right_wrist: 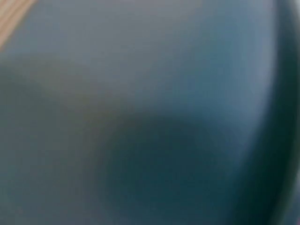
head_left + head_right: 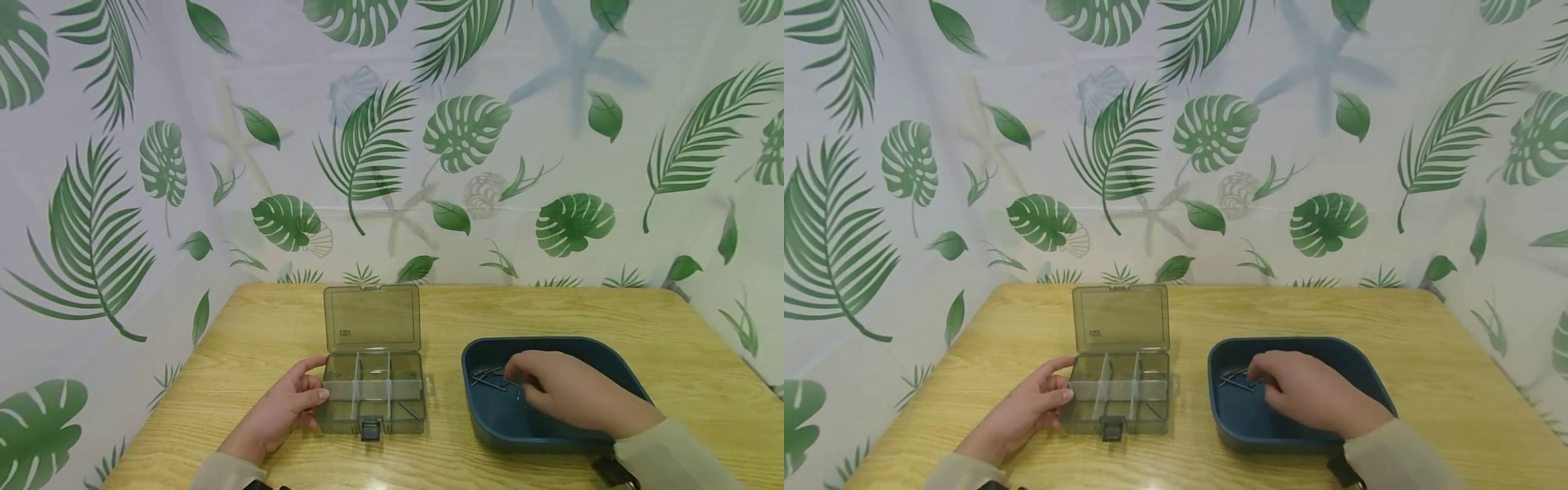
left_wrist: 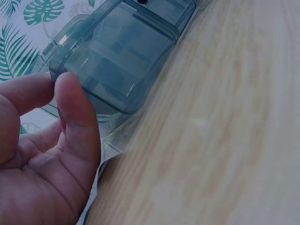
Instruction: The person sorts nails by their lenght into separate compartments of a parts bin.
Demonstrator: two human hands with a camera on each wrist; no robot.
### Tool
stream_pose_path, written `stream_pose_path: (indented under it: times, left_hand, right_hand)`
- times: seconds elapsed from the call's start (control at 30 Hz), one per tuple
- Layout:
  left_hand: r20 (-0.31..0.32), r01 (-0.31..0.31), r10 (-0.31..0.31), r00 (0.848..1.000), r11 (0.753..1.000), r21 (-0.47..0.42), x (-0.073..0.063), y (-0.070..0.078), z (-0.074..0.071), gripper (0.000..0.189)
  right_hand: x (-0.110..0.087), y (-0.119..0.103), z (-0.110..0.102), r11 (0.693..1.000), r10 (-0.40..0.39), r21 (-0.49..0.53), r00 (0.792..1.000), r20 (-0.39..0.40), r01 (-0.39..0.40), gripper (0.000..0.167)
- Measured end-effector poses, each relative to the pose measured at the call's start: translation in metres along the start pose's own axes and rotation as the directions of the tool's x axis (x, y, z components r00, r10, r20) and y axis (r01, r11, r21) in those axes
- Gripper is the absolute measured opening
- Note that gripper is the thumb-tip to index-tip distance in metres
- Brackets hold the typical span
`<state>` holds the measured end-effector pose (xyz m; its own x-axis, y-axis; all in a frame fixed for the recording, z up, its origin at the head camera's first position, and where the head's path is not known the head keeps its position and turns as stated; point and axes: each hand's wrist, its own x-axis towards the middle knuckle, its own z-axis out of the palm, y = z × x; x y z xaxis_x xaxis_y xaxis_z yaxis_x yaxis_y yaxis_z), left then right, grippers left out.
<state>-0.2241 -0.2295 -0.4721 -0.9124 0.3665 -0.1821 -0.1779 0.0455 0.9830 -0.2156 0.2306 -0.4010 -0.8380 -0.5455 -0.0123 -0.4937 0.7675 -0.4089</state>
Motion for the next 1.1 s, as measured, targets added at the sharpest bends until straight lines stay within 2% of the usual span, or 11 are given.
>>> stream_pose_path:
  times: [0.43,0.7,0.83,1.1]
  left_hand:
    - [-0.001,-0.010,0.010,1.000,1.000,0.005,-0.001,0.000,0.001,0.068]
    - [-0.003,-0.002,0.002,1.000,1.000,0.007,-0.001,-0.001,0.001,0.067]
    - [0.002,-0.001,0.001,1.000,1.000,0.008,0.000,0.000,0.002,0.067]
    - [-0.002,0.003,-0.003,1.000,1.000,0.012,-0.001,0.001,0.002,0.067]
  right_hand:
    - [0.018,-0.052,0.006,0.994,-0.081,0.062,0.995,-0.065,0.085,0.027]
    - [0.037,-0.080,0.022,0.988,-0.146,0.044,0.985,-0.094,0.150,0.027]
    - [0.045,-0.090,0.030,0.987,-0.155,0.022,0.982,-0.112,0.158,0.028]
    - [0.060,-0.108,0.039,0.993,-0.115,0.023,0.986,-0.124,0.119,0.028]
